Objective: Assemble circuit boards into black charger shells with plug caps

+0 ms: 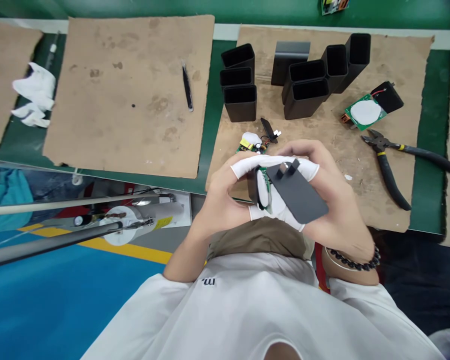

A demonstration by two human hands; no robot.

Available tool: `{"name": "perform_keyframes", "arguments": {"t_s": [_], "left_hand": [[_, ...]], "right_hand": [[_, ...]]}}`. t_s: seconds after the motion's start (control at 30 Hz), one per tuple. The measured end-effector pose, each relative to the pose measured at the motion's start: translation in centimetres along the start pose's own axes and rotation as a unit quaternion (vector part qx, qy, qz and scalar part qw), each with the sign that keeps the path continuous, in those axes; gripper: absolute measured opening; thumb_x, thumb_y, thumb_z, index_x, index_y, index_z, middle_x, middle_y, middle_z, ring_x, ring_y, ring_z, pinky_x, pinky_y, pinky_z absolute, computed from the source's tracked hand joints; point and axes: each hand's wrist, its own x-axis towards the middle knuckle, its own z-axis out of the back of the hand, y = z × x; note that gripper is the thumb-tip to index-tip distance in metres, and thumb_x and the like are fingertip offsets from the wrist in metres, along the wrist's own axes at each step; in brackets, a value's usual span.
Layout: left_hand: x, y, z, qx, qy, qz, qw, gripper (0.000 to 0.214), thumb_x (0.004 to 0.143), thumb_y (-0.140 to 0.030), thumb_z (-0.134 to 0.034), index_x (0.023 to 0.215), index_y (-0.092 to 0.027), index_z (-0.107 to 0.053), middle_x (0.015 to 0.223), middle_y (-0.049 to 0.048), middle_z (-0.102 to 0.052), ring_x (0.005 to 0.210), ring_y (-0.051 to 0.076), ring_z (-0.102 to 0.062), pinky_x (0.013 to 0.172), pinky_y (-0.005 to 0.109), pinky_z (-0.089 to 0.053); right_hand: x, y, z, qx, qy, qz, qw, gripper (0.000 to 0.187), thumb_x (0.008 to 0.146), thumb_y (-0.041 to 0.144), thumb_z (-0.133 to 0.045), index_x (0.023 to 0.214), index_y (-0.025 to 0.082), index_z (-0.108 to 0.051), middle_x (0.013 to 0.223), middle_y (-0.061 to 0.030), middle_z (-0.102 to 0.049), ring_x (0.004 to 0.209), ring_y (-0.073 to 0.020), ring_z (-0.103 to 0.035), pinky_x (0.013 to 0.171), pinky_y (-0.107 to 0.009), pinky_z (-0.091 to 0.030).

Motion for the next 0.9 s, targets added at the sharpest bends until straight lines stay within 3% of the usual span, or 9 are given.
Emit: {"name": "perform_keyframes", "arguments": {"t_s": [0.07,0.13,0.2,0.33,0.43,0.53,0.63,0.77,0.9], "left_hand": [[-0.3,-0.1,-0.2,0.003,-0.007,0.024,1.0,0.071,0.071,-0.042,-0.094,0.134,-0.028,-0.066,0.131,0.0104,-0.07,0.12,0.03,-0.071,0.09,0.037,-0.066],[-0.4,-0.3,-0.6,0.024,-0.024,0.04,0.999,0.071,0.07,-0.039,-0.095,0.133,-0.027,-0.066,0.13,0.0095,-0.07,0.12,0.029,-0.071,0.095,0.038,-0.064],[-0.5,-0.7,-1.2,0.069,-0.063,0.036,0.995,0.066,0.072,-0.032,-0.093,0.132,-0.026,-0.066,0.128,0.0092,-0.071,0.12,0.028,-0.07,0.101,0.041,-0.062],[-0.5,-1.0,-2.9,0.157,-0.145,0.007,0.977,0.056,0.076,-0.025,-0.087,0.129,-0.024,-0.066,0.121,0.0094,-0.071,0.114,0.026,-0.071,0.101,0.041,-0.061],[-0.5,-0.9,-4.1,0.184,-0.185,0.003,0.965,0.054,0.077,-0.023,-0.083,0.128,-0.023,-0.065,0.116,0.0084,-0.071,0.108,0.024,-0.072,0.096,0.039,-0.062],[-0.6,-0.3,-5.1,0.197,-0.204,0.006,0.959,0.051,0.08,-0.021,-0.078,0.129,-0.023,-0.063,0.115,0.0082,-0.071,0.106,0.024,-0.072,0.094,0.038,-0.062],[-1.0,0.5,-6.0,0.217,-0.203,0.013,0.955,0.049,0.085,-0.02,-0.07,0.133,-0.022,-0.061,0.118,0.011,-0.071,0.109,0.025,-0.073,0.094,0.039,-0.063],[-1.8,0.5,-6.2,0.287,-0.155,0.013,0.945,0.061,0.087,-0.018,-0.067,0.146,-0.021,-0.051,0.124,0.0151,-0.071,0.111,0.029,-0.074,0.093,0.041,-0.065],[-0.6,-0.4,-2.7,0.304,-0.02,-0.13,0.943,0.074,0.09,-0.026,-0.071,0.156,-0.012,-0.04,0.13,0.0216,-0.071,0.121,0.033,-0.071,0.1,0.043,-0.064]], "right_hand": [[-0.2,0.5,0.8,0.043,0.029,-0.023,0.998,0.07,0.085,0.036,-0.082,0.149,0.03,-0.052,0.154,-0.0102,-0.053,0.144,-0.0309,-0.055,0.112,-0.047,-0.059],[-0.6,1.4,1.3,0.088,0.0,-0.048,0.995,0.082,0.083,0.037,-0.085,0.155,0.031,-0.046,0.158,-0.0103,-0.05,0.145,-0.0312,-0.055,0.112,-0.047,-0.059],[-1.0,2.4,1.2,0.063,-0.077,-0.071,0.992,0.071,0.084,0.036,-0.085,0.149,0.032,-0.056,0.148,-0.0087,-0.062,0.133,-0.0315,-0.066,0.107,-0.048,-0.063],[-1.5,3.5,-0.6,-0.142,-0.192,-0.057,0.969,0.025,0.088,0.023,-0.08,0.113,0.028,-0.079,0.116,-0.0057,-0.082,0.101,-0.0278,-0.081,0.09,-0.041,-0.07],[-1.6,3.1,-2.1,-0.205,-0.205,-0.033,0.956,0.017,0.092,0.016,-0.074,0.104,0.026,-0.081,0.109,-0.0049,-0.084,0.093,-0.0231,-0.083,0.081,-0.031,-0.071],[-1.8,2.4,-3.2,-0.216,-0.201,-0.029,0.955,0.02,0.092,0.019,-0.075,0.109,0.026,-0.079,0.113,-0.0057,-0.083,0.098,-0.0237,-0.082,0.085,-0.032,-0.07],[-2.2,1.4,-4.1,-0.232,-0.191,-0.037,0.953,0.025,0.09,0.021,-0.077,0.115,0.024,-0.077,0.124,-0.0106,-0.08,0.107,-0.0265,-0.08,0.089,-0.035,-0.069],[-2.9,-0.2,-3.8,-0.242,-0.174,-0.028,0.954,0.02,0.093,0.02,-0.071,0.113,0.022,-0.074,0.109,-0.0112,-0.081,0.089,-0.0229,-0.082,0.071,-0.03,-0.069],[-4.4,-0.3,-0.2,-0.273,-0.231,-0.015,0.934,0.031,0.087,0.022,-0.079,0.117,0.026,-0.073,0.103,-0.0077,-0.08,0.084,-0.0238,-0.08,0.071,-0.034,-0.069]]}}
